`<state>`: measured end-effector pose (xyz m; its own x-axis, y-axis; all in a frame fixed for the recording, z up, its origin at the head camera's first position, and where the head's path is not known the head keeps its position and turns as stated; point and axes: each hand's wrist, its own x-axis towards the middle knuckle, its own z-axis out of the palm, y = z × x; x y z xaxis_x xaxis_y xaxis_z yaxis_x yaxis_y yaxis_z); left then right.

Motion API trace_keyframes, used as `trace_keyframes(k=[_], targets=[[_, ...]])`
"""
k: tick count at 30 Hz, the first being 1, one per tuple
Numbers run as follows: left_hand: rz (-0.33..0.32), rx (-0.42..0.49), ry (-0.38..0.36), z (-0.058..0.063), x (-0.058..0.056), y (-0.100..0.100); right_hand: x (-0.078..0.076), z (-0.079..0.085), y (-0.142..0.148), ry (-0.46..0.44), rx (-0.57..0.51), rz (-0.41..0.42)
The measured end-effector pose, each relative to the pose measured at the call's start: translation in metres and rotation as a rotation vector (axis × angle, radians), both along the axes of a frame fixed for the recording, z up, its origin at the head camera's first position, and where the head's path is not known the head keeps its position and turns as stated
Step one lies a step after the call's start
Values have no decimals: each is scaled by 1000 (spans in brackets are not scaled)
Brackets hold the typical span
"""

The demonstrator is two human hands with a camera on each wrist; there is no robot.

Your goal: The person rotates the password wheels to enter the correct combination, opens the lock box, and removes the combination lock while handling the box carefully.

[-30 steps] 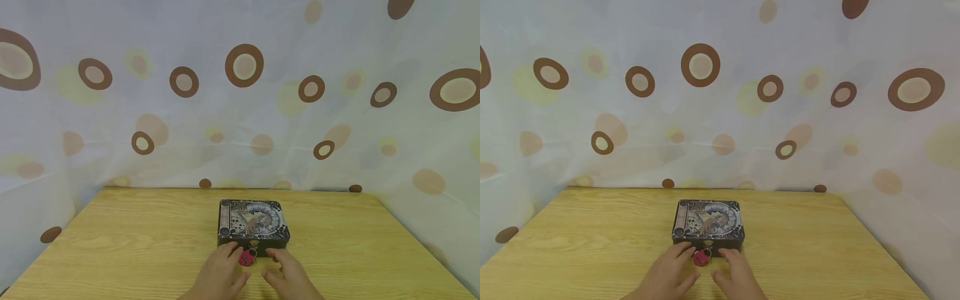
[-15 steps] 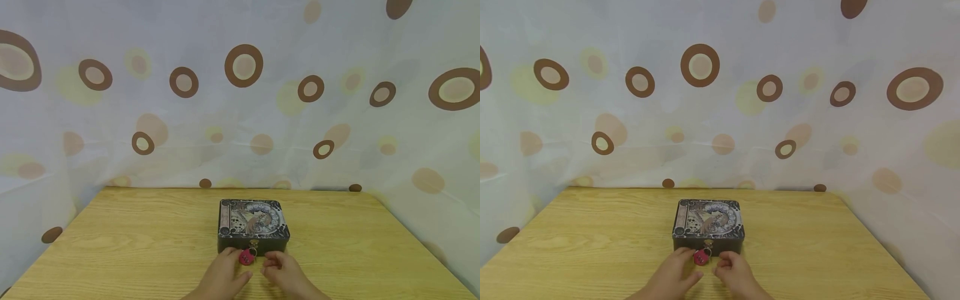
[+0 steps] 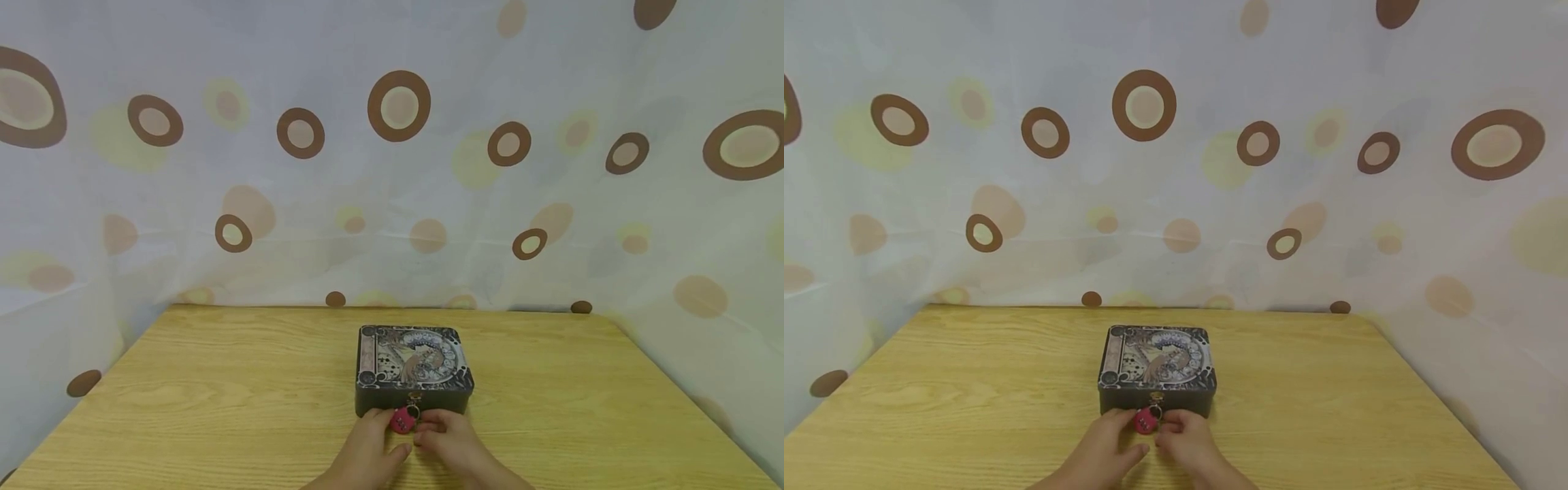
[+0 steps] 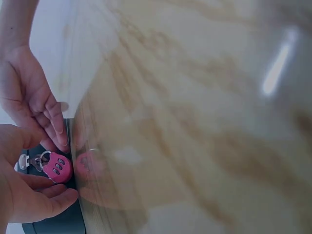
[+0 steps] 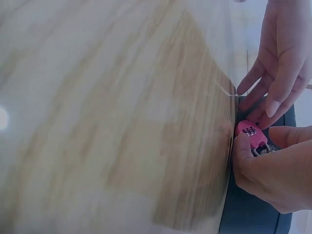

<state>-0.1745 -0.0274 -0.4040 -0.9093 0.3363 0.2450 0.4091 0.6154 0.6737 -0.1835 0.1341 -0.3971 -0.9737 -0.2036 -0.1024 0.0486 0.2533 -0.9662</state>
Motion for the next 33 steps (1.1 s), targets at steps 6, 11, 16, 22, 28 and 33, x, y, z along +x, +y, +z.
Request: trace_keyframes(k=[6,11,16,22,28,33], targets=[[10,49,-24,-1,-2,2,-1,-1,-5,-26,-28,-28],[21,67,-49,-1,-4,3,-1,-2,-6,-26,-35,-46],[35,102,-105,0,-6,5,-2,-2,-6,-48,-26,-79],[22,141,-35,-3,-6,7,-1,-1,-5,-82,-9,-108],[6,191,-45,-5,-5,9,-1,-2,-6,-69,29,-143],[4,223,-117,-4,-5,11,-1,-1,-5,-53,61,-153]])
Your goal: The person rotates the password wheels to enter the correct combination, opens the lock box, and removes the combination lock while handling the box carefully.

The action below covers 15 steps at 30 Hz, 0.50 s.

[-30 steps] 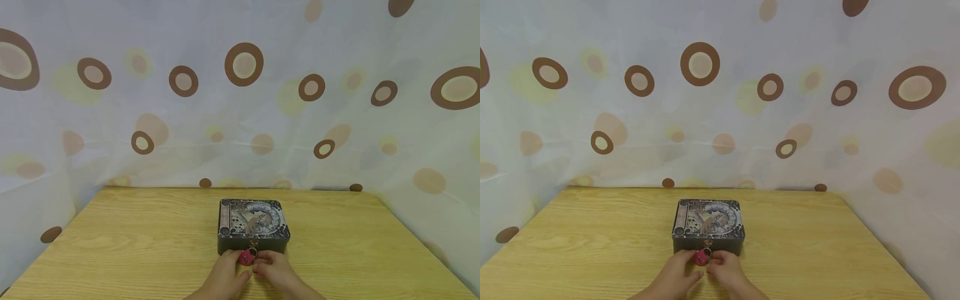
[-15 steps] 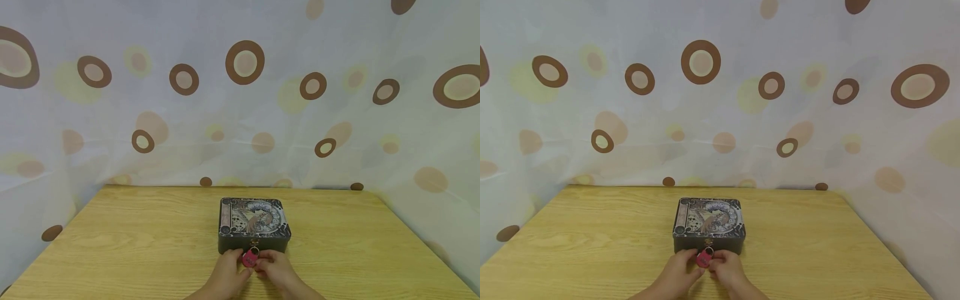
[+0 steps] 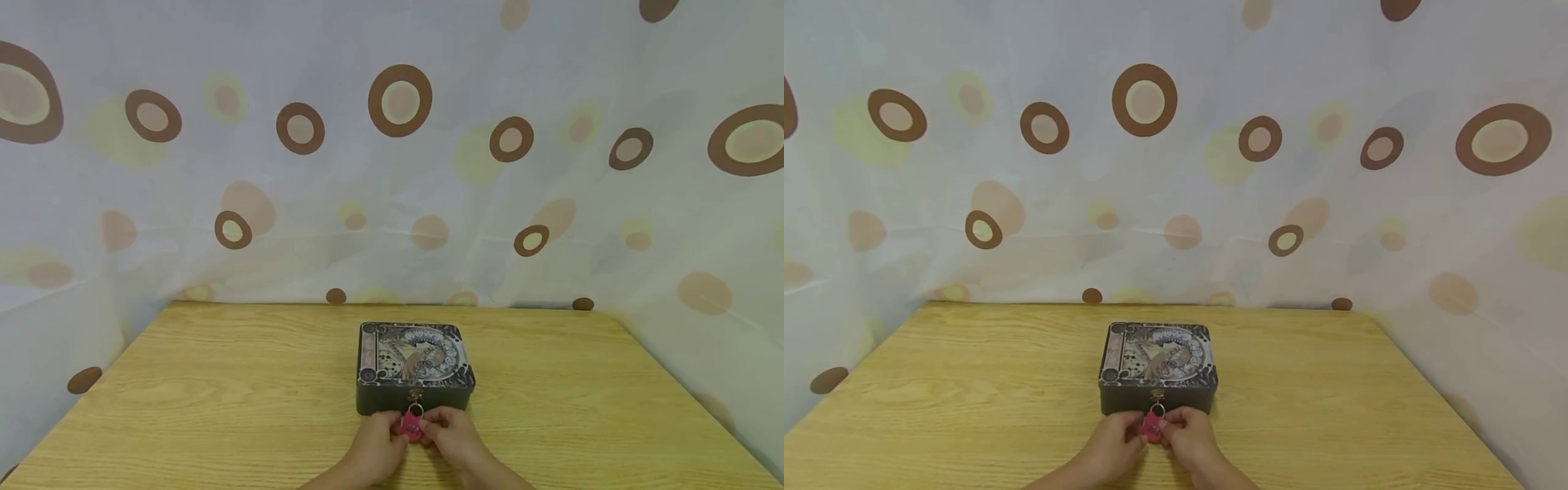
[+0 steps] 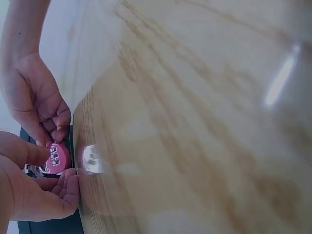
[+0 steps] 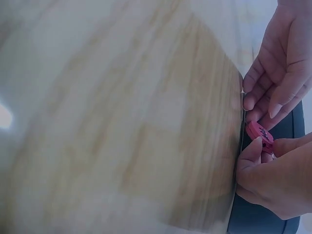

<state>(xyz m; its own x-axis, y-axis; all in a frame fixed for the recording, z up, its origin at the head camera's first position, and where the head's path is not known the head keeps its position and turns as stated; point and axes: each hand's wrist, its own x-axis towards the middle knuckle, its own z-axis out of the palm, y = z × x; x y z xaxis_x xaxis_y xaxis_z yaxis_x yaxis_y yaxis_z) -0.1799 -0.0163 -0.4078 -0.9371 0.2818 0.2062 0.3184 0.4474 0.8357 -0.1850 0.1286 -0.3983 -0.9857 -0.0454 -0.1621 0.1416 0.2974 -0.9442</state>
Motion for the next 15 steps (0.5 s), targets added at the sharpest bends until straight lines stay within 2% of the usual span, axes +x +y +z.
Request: trace_keyframes(k=[5,11,15], targets=[[-20,45,-66,1,-1,0,-1,-1,2,16,13,15],[35,108,-44,0,-4,0,-1,0,4,19,19,43],[50,164,-101,-1,-5,1,-1,1,6,47,25,74]])
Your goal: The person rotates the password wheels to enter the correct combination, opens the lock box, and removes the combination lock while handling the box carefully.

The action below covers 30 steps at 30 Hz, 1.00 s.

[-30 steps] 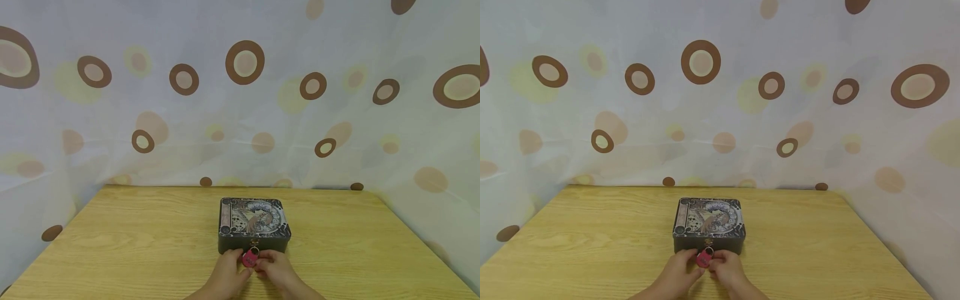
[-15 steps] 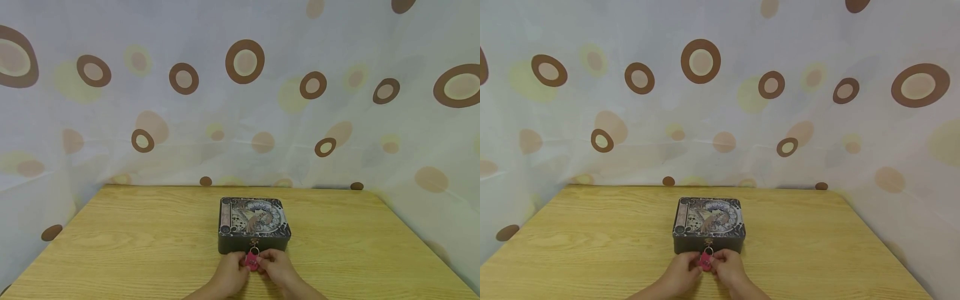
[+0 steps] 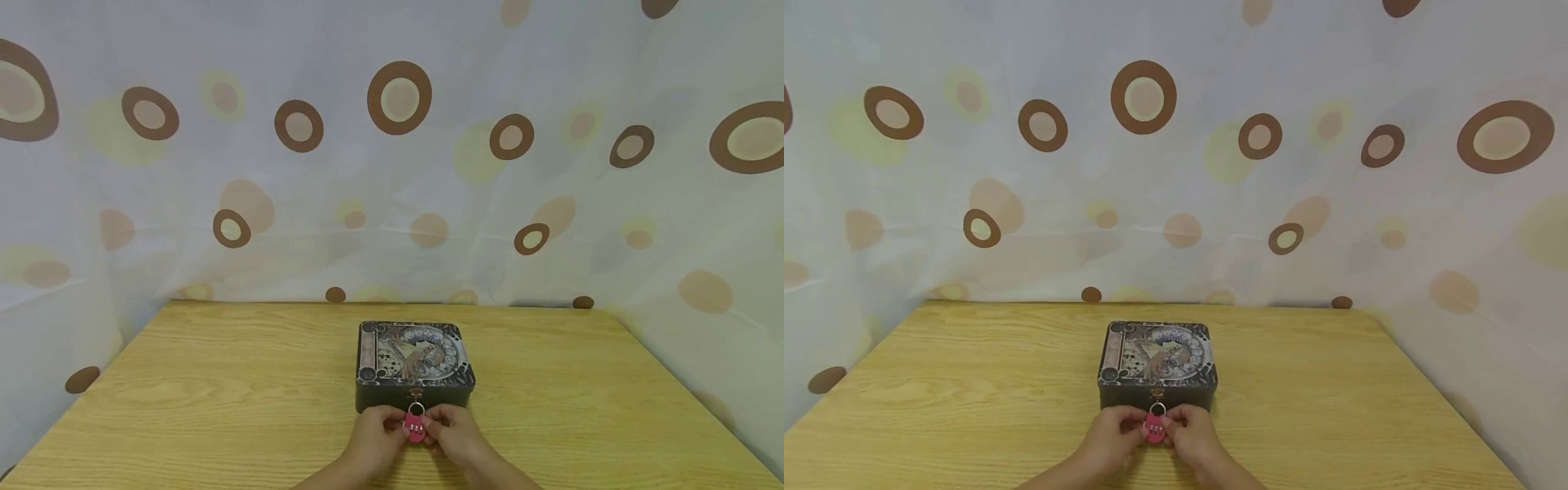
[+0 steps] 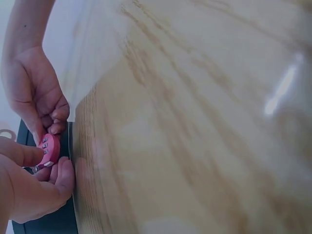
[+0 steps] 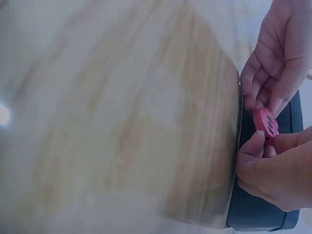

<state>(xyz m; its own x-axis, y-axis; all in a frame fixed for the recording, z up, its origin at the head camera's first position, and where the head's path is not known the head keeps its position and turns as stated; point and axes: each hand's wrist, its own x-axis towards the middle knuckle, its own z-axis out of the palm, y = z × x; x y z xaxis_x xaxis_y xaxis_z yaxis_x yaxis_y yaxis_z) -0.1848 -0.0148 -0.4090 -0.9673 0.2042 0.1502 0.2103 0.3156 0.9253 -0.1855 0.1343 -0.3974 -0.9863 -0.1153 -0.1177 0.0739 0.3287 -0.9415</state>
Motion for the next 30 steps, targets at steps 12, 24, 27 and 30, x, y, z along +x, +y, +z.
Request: trace_keyframes(k=[12,24,27,30], targets=[[30,111,-153,0,-1,3,-3,-2,3,55,14,47],[33,193,-268,-1,-3,6,-6,0,4,-18,38,33],[31,197,-287,-1,-3,6,-6,1,6,-19,32,58],[32,201,-302,0,-2,6,-6,1,7,-16,24,95]])
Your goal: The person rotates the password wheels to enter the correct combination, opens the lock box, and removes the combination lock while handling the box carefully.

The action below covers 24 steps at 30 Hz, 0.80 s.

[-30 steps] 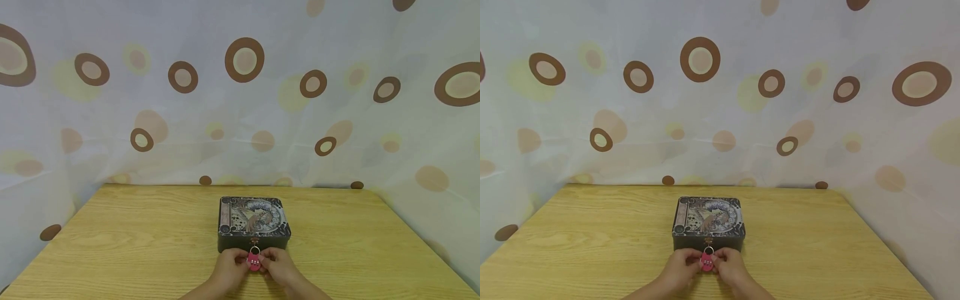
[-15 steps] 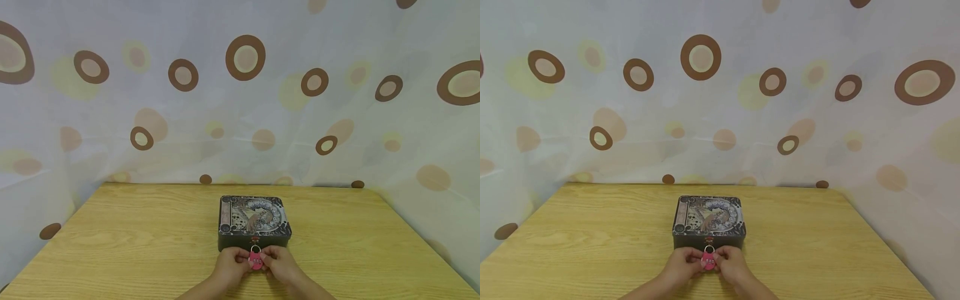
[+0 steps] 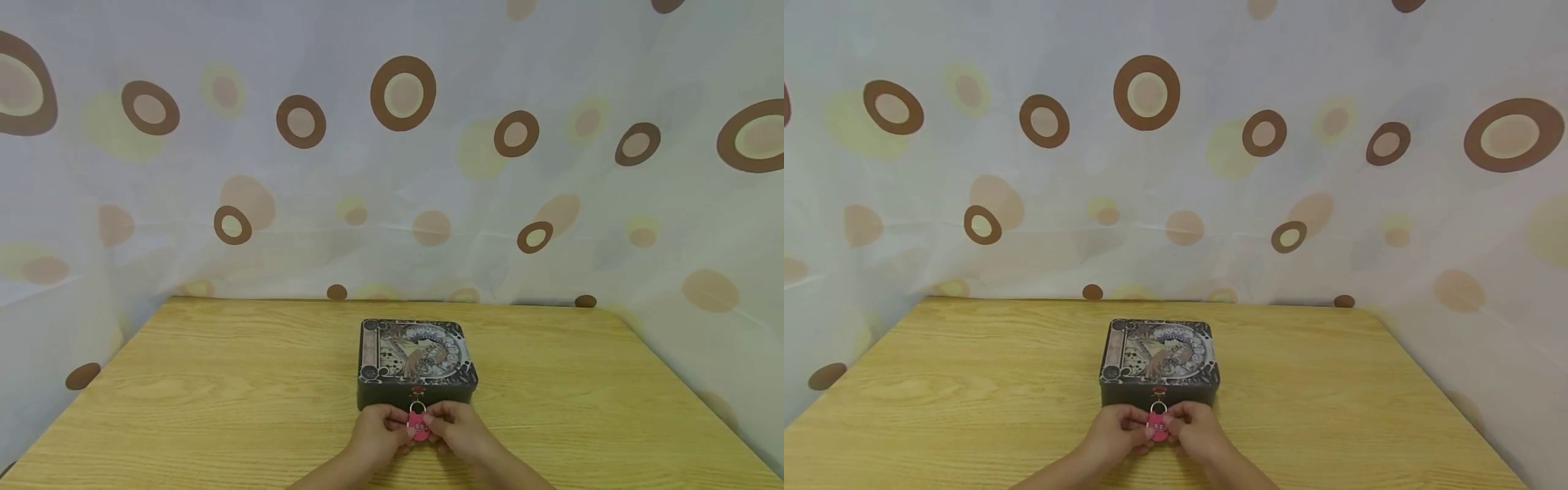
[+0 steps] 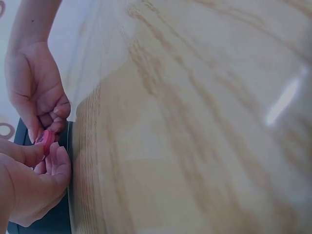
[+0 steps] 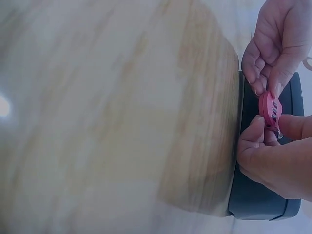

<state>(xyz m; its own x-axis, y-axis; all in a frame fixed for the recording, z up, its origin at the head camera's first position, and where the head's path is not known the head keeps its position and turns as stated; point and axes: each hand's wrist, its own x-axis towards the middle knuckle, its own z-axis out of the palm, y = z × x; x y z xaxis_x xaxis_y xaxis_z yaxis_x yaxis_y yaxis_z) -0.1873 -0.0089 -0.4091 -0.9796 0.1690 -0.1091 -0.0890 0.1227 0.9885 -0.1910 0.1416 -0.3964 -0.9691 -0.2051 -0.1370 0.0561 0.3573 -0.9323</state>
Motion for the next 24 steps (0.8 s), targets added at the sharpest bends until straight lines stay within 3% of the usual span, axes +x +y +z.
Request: trace_keyframes(k=[24], targets=[[0,2,-17,4,2,0,-4,-1,3,-92,-29,125]])
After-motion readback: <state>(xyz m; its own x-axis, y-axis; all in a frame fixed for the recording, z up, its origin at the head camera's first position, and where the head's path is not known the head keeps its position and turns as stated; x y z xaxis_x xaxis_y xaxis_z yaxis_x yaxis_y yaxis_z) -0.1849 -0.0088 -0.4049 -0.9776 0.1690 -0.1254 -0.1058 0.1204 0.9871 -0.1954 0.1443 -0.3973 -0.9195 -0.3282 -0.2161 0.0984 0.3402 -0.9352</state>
